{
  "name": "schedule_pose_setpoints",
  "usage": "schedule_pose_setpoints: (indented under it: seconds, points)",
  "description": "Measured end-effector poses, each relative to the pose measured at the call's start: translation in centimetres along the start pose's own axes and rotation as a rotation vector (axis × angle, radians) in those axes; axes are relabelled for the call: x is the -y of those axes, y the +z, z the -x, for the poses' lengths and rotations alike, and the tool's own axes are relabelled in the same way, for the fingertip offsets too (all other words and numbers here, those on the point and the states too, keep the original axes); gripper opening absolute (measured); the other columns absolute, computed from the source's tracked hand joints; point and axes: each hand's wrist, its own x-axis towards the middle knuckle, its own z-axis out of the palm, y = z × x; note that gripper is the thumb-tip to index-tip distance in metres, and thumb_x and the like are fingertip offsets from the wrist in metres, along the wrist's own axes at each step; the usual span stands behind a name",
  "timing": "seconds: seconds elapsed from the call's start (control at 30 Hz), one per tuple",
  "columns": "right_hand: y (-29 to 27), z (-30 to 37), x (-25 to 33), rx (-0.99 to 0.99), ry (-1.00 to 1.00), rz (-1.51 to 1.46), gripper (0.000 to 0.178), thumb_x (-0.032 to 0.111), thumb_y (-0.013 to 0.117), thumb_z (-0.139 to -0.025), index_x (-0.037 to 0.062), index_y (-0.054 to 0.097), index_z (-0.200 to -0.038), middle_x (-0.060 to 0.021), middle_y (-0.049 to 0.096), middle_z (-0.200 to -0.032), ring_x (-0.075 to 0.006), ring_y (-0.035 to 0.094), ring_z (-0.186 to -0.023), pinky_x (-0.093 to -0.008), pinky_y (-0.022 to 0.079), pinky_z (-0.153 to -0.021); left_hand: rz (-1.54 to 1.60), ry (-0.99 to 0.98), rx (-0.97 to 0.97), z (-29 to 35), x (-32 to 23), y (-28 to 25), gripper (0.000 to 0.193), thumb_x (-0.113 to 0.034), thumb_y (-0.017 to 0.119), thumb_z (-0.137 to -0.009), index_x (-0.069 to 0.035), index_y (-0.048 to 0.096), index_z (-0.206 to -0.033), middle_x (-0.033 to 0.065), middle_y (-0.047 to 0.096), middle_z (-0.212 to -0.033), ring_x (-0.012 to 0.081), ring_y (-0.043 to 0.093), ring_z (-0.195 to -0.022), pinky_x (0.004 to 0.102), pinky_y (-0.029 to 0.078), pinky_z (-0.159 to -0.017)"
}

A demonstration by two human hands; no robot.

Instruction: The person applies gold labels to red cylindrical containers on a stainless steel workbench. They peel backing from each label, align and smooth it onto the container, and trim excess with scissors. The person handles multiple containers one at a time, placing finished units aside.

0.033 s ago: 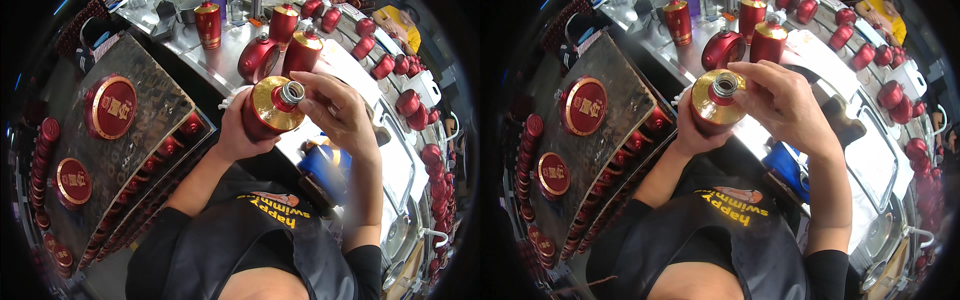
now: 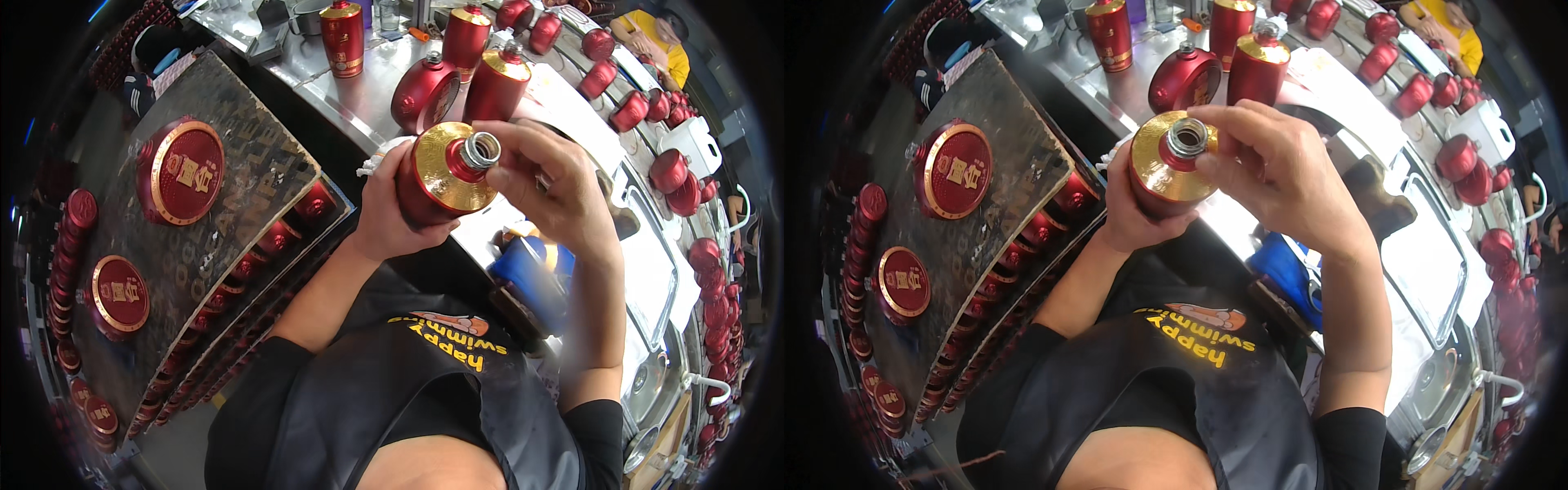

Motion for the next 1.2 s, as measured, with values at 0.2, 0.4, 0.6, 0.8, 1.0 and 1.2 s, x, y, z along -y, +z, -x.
schedule_pose_setpoints:
  seconds: [0.2,0.4,0.6,0.8,1.0,1.2]
  points:
    - [1.6,0.3,1.0,-0.030,-0.024,0.172,0.040,0.017,0.084,-0.078,0.0014,0.067,-0.110,-0.0038,0.060,-0.080,-0.0116,0.052,-0.061,-0.0274,0.043,-0.057,-0.104,0.003,0.099,0.9,0.8,-1.0,0.111,-0.025,0.095,-0.065,0.000,0.024,-0.147,0.0242,0.056,-0.133,0.0353,0.062,-0.118,0.0449,0.050,-0.102]
    - [3.2,1.2,1.6,-0.086,-0.026,0.262,0.038,0.013,0.085,-0.074,0.0025,0.064,-0.105,-0.0098,0.063,-0.080,-0.0255,0.066,-0.069,-0.0357,0.053,-0.060,-0.053,0.019,-0.046,2.8,3.2,0.8,0.105,-0.028,0.095,-0.065,-0.001,0.031,-0.143,0.0241,0.059,-0.129,0.0392,0.064,-0.113,0.0483,0.050,-0.101]
    - [3.7,0.1,0.3,-0.132,-0.272,0.349,0.041,0.007,0.084,-0.069,0.0030,0.066,-0.105,-0.0092,0.059,-0.077,-0.0254,0.061,-0.062,-0.0360,0.049,-0.054,-0.054,-0.006,-0.043,3.1,4.0,1.9,0.096,-0.021,0.087,-0.079,-0.002,0.018,-0.144,0.0228,0.052,-0.140,0.0323,0.057,-0.127,0.0446,0.039,-0.112]
    - [2.4,-4.3,0.7,-0.171,-0.322,0.373,0.035,0.006,0.085,-0.071,-0.0004,0.069,-0.102,-0.0107,0.066,-0.081,-0.0216,0.063,-0.064,-0.0321,0.051,-0.055,-0.038,-0.131,-0.110,-0.8,3.5,1.7,0.100,-0.017,0.081,-0.085,0.000,0.006,-0.150,0.0219,0.049,-0.142,0.0302,0.052,-0.132,0.0427,0.036,-0.114]
    - [0.2,-14.1,-1.1,-0.235,-0.098,0.277,0.027,0.005,0.074,-0.091,-0.0030,0.068,-0.116,0.0005,0.066,-0.090,-0.0043,0.059,-0.080,-0.0192,0.049,-0.071,-0.239,0.178,-0.285,-0.9,1.1,0.1,0.092,-0.038,0.077,-0.087,0.002,0.026,-0.152,0.0405,0.030,-0.150,0.0584,0.028,-0.141,0.0674,0.014,-0.116]
    - [2.5,-23.6,-5.6,-0.134,0.041,0.188,0.024,0.020,0.075,-0.090,-0.0015,0.069,-0.099,-0.0022,0.067,-0.079,-0.0066,0.059,-0.067,-0.0238,0.050,-0.061,0.039,-0.020,-0.013,3.6,-1.1,-0.1,0.062,-0.016,0.081,-0.078,-0.010,0.050,-0.131,0.0277,0.054,-0.135,0.0477,0.046,-0.130,0.0570,0.033,-0.112]
